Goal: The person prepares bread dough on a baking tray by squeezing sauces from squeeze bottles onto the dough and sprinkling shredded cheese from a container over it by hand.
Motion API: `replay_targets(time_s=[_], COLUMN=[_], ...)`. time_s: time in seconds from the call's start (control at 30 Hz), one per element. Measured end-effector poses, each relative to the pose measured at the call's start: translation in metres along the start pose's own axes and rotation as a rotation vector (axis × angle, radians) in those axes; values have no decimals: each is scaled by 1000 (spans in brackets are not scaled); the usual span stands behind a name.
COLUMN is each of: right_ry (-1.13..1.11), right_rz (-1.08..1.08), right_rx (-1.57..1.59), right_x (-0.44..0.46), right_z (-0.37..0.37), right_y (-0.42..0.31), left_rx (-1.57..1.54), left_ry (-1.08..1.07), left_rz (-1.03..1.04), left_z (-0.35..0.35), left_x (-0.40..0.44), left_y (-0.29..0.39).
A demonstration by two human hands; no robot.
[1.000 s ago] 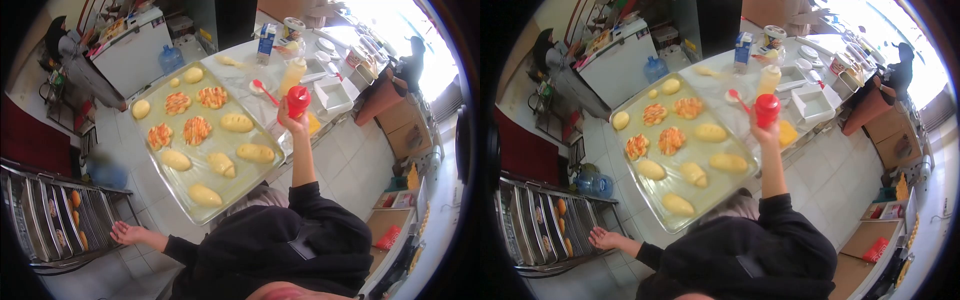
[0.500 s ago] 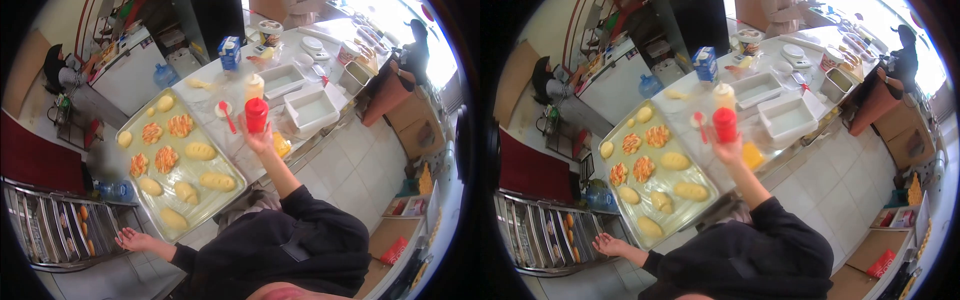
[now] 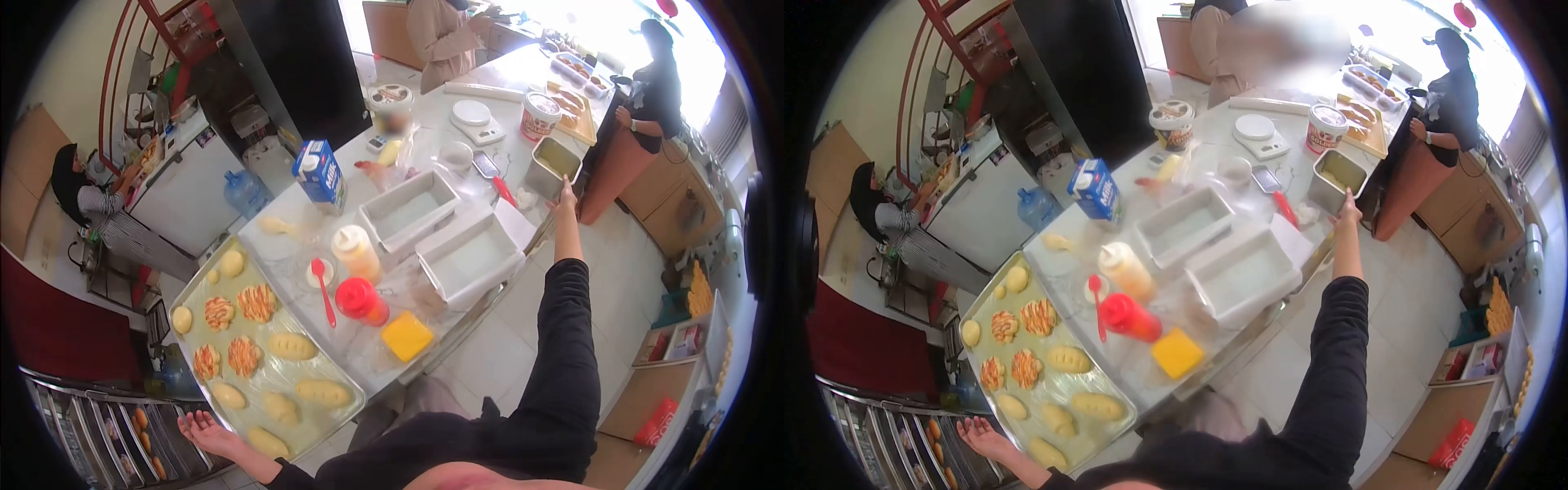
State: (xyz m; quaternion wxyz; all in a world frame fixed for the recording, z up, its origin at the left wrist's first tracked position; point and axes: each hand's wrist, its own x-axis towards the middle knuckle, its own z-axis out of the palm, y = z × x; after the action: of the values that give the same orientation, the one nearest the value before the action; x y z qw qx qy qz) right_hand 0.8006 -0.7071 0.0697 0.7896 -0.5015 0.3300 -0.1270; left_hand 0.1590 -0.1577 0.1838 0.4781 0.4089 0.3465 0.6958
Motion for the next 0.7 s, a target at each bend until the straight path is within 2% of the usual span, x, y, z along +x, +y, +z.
replay_targets(time_s=[0.03,0.1,0.2,0.27,0.37,0.47,0.57,0.67,0.7], right_ry=[14,3,-25,-58,-204,-248,-472,-172,-189], right_rz=[74,42,5,-65,-210,-197,-254,-275,-329], right_rx=[-9,105,193,184,453,476,460,420,328], right_x=[10,52,71,37,10,-42,-78,-202,-246], right_z=[-2,-7,-20,-36,-74,-103,-156,-162,-168], right_y=[8,21,26,18,6,-7,-27,-22,-23], left_rx=[1,13,-14,-39,-77,-113,-176,-234,-251], left_ry=[-59,-174,-183,-226,-260,-245,-260,-272,-272], left_rz=[-5,-15,-54,-79,-133,-150,-160,-183,-184], left_z=[5,5,26,27,18,0,-15,-57,-75], left_x=[2,9,1,-1,1,6,15,35,45], left_y=[-5,-15,-18,-18,-22,-17,-9,-6,-7])
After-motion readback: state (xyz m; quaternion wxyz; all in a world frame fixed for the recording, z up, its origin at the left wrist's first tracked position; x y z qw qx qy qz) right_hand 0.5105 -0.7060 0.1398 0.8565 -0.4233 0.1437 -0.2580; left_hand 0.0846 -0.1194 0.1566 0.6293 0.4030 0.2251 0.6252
